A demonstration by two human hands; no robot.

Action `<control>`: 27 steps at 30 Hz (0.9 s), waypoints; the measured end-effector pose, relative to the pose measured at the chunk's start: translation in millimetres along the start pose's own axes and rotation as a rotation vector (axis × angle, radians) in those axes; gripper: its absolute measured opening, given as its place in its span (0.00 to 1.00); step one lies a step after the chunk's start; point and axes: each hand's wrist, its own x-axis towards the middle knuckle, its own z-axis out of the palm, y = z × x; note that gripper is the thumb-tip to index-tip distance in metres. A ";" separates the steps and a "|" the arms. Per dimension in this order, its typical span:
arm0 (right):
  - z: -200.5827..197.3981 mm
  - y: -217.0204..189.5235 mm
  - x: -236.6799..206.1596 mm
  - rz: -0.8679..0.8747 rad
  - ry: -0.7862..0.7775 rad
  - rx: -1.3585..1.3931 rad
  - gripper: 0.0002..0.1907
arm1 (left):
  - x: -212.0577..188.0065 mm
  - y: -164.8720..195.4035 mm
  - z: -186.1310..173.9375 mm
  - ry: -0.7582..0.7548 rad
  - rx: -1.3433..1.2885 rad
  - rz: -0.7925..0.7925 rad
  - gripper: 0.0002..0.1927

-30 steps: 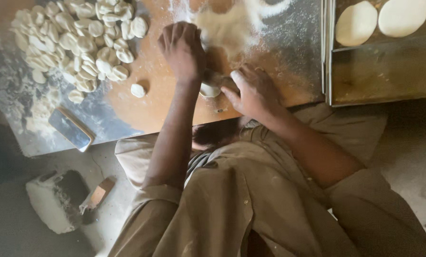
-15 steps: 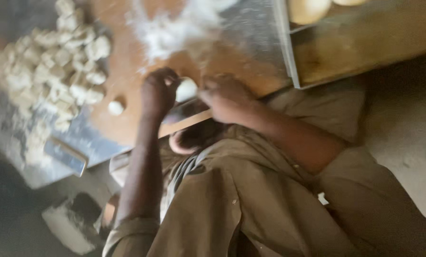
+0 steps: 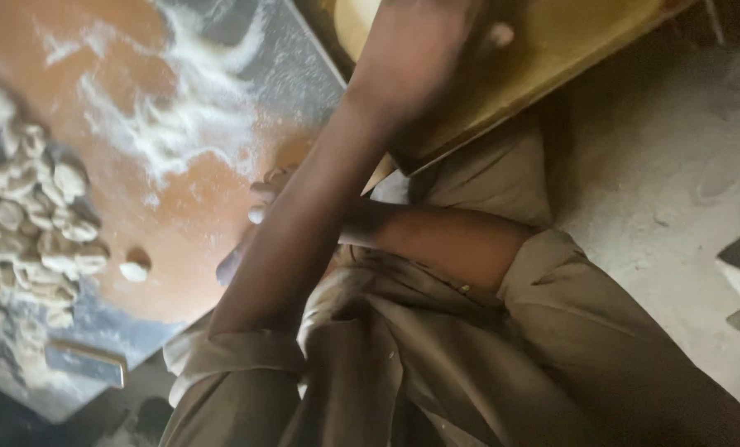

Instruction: The person sits on the floor at a low bakery table, dips small dough balls in flour, and flattens and rounds them into discs using a rolling pin, placing the flattened discs into a tray beside the table.

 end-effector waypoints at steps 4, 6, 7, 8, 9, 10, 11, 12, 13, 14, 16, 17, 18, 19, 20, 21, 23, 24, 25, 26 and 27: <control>-1.0 -4.2 4.1 0.061 -0.196 -0.062 0.09 | -157.0 -44.1 -40.0 0.230 0.003 -0.080 0.23; -2.9 -7.5 6.3 0.076 -0.218 -0.095 0.08 | -236.6 -81.0 -70.3 0.458 0.154 -0.423 0.24; -5.0 -8.7 6.3 0.105 -0.195 -0.101 0.08 | -276.4 -95.5 -85.1 0.468 0.320 -0.633 0.24; -7.3 -8.1 9.2 0.138 -0.190 -0.096 0.07 | -315.8 -105.0 -98.7 0.469 0.482 -0.848 0.24; -9.3 -7.6 11.9 0.124 -0.089 -0.153 0.07 | -352.9 -106.1 -107.3 0.514 0.507 -0.953 0.26; -12.3 -4.0 15.9 0.087 0.050 -0.241 0.04 | -384.6 -101.9 -109.8 0.562 0.523 -1.052 0.29; -15.6 1.2 20.8 0.052 0.192 -0.325 0.10 | -409.3 -94.2 -105.6 0.521 0.504 -1.048 0.30; -19.0 7.2 24.6 0.067 0.216 -0.420 0.11 | -429.3 -81.9 -94.8 0.478 0.479 -1.043 0.31; -21.5 12.7 26.6 0.087 0.239 -0.515 0.12 | -444.5 -66.0 -78.8 0.432 0.449 -1.037 0.33; -22.6 17.1 27.4 0.141 0.242 -0.439 0.15 | -456.8 -52.6 -64.9 0.386 0.415 -1.029 0.34; -20.2 22.2 31.2 0.179 0.245 -0.381 0.20 | -478.4 -41.7 -56.2 0.299 0.354 -1.004 0.38; -16.7 21.4 31.9 0.169 0.243 -0.401 0.20 | -487.2 -43.2 -57.6 0.308 0.326 -0.963 0.33; -13.5 18.7 33.2 0.161 0.239 -0.417 0.21 | -494.1 -49.3 -65.4 0.312 0.298 -0.922 0.29; -9.2 13.0 33.6 0.162 0.178 -0.412 0.20 | -499.5 -57.8 -75.3 0.318 0.275 -0.878 0.25; -5.7 5.0 33.0 0.160 0.126 -0.411 0.20 | -501.9 -69.6 -87.8 0.376 0.218 -0.998 0.21; -5.0 -3.2 32.3 0.162 0.074 -0.412 0.19 | -501.9 -79.1 -98.7 0.461 0.194 -1.079 0.21; -6.5 -20.9 29.9 0.114 -0.131 -0.265 0.15 | -488.1 -94.2 -110.1 0.675 0.192 -1.197 0.21; -9.5 -28.8 28.4 0.077 -0.228 -0.290 0.15 | -474.2 -100.0 -109.5 0.772 0.162 -1.212 0.20; -13.0 -36.3 27.2 0.045 -0.320 -0.315 0.14 | -455.8 -98.8 -101.4 0.786 0.029 -1.108 0.20; -15.9 -42.2 26.4 0.018 -0.411 -0.340 0.14 | -434.2 -97.4 -89.5 0.773 -0.161 -0.948 0.20; -20.1 -46.1 26.3 -0.030 -0.323 -0.340 0.16 | -412.0 -96.7 -79.2 0.715 -0.246 -0.825 0.20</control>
